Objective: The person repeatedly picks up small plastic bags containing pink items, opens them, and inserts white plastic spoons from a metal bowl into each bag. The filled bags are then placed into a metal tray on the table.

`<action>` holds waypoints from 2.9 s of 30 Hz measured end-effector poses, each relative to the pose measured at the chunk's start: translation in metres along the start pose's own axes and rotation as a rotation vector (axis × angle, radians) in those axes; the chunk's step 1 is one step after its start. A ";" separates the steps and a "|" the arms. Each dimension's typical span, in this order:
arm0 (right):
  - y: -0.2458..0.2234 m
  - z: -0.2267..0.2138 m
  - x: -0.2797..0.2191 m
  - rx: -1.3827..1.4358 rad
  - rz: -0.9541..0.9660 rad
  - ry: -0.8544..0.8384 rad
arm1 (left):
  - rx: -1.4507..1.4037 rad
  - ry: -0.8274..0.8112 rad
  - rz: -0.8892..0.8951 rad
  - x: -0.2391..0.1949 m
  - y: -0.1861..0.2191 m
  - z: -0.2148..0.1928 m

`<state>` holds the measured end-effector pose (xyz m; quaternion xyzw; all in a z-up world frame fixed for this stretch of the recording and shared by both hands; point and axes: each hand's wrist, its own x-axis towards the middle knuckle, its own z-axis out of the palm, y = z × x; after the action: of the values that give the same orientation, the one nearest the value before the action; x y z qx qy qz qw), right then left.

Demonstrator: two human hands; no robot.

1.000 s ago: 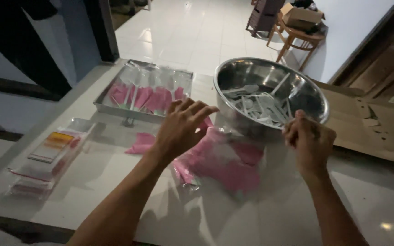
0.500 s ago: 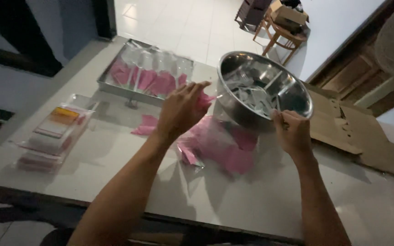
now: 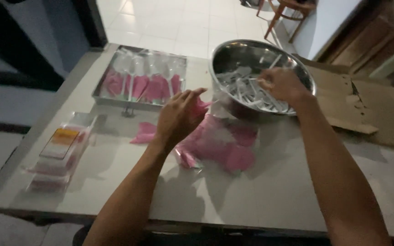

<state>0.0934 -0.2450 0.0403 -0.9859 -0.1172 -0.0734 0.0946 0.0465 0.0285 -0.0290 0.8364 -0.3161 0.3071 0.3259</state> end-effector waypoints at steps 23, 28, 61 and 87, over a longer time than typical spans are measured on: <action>0.019 0.002 0.005 -0.222 0.260 0.142 | -0.023 -0.073 -0.025 0.004 0.008 0.008; -0.001 -0.023 -0.042 -0.161 0.259 0.284 | -0.047 -0.041 -0.064 0.004 0.006 0.010; -0.015 0.009 -0.097 0.673 -0.196 0.643 | -0.025 -0.136 0.048 0.008 0.037 0.003; -0.031 0.000 -0.097 1.413 0.190 0.562 | 0.023 -0.181 0.109 0.007 0.035 0.005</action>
<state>-0.0075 -0.2368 0.0294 -0.6413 -0.0225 -0.2206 0.7346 0.0265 0.0017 -0.0146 0.8459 -0.3857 0.2512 0.2695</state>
